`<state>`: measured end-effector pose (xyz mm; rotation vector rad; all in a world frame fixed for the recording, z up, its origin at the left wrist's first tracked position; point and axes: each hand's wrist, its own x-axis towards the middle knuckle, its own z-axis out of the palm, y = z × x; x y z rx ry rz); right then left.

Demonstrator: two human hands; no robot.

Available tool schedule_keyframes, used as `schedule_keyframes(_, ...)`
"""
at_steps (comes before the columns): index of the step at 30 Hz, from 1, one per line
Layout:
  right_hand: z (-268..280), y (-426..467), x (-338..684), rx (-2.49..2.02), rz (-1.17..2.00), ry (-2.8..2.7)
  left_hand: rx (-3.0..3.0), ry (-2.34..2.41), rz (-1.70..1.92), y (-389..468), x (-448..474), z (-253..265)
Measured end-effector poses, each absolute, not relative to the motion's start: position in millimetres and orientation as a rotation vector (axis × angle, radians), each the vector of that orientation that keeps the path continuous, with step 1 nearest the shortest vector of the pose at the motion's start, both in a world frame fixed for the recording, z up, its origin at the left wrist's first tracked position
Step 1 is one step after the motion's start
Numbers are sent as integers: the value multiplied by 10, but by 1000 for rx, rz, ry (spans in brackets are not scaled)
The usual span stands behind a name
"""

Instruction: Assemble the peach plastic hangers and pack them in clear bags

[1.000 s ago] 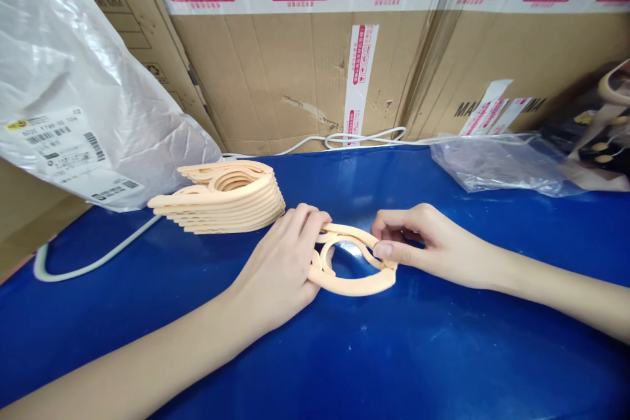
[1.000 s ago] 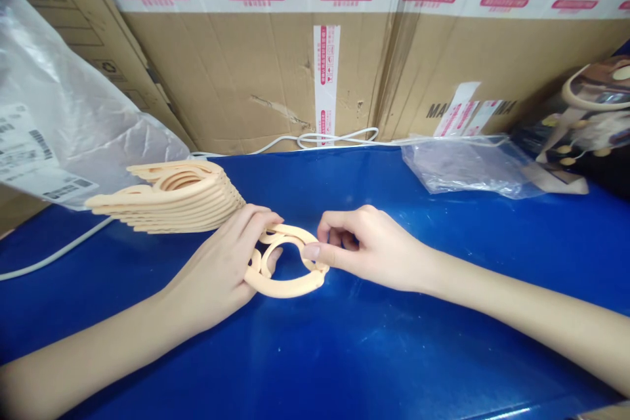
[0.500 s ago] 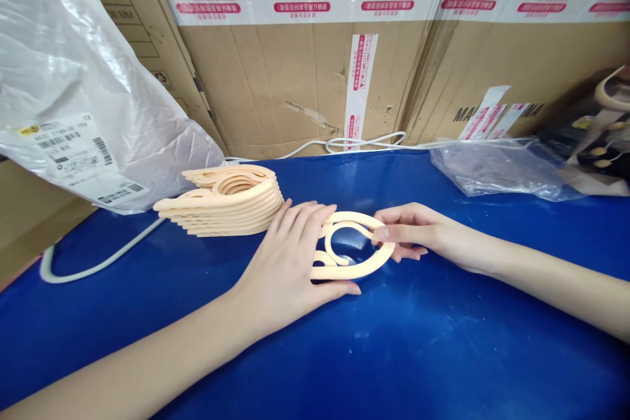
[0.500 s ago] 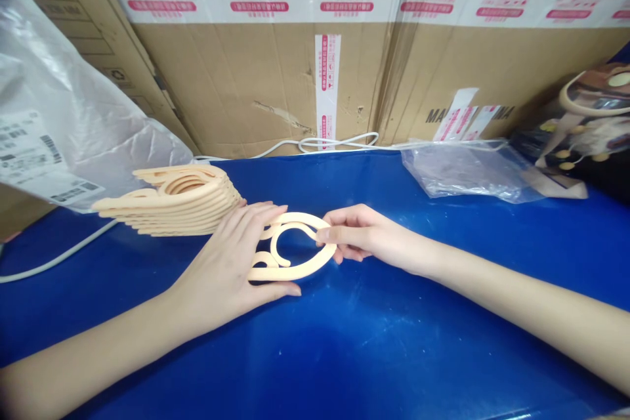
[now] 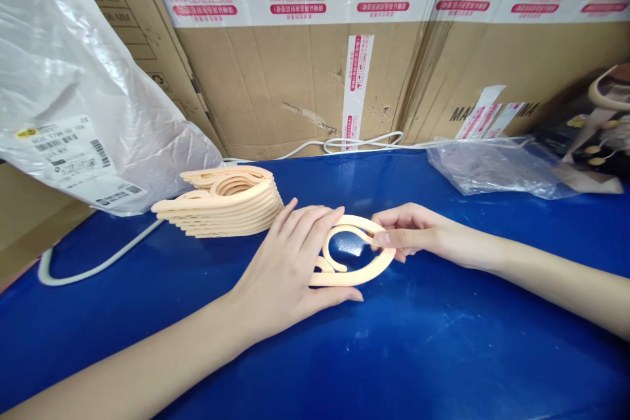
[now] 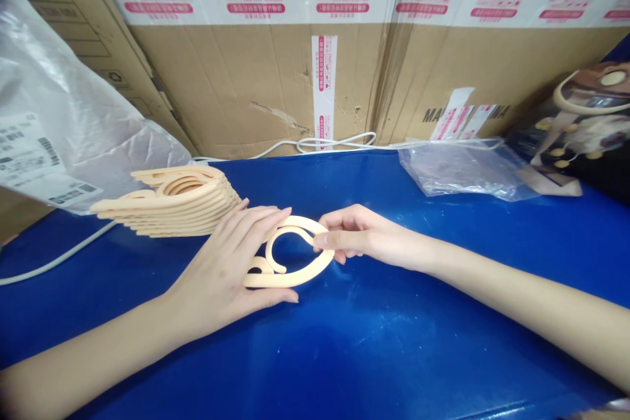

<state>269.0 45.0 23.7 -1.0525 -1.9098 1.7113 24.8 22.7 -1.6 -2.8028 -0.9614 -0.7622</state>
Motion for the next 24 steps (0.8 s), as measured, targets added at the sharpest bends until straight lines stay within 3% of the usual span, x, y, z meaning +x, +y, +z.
schedule_keyframes(5,220,456,2745,-911,1533,-1929,-2884,-1086,-848,161,273,64)
schedule_keyframes(14,138,601,2863,-950,202,-2533,-2658,-1201,-993,192,-39,871)
schedule_keyframes(24,33,619,2848,-952,83,-2640,-2512,-1810,-881,518,-775,940)
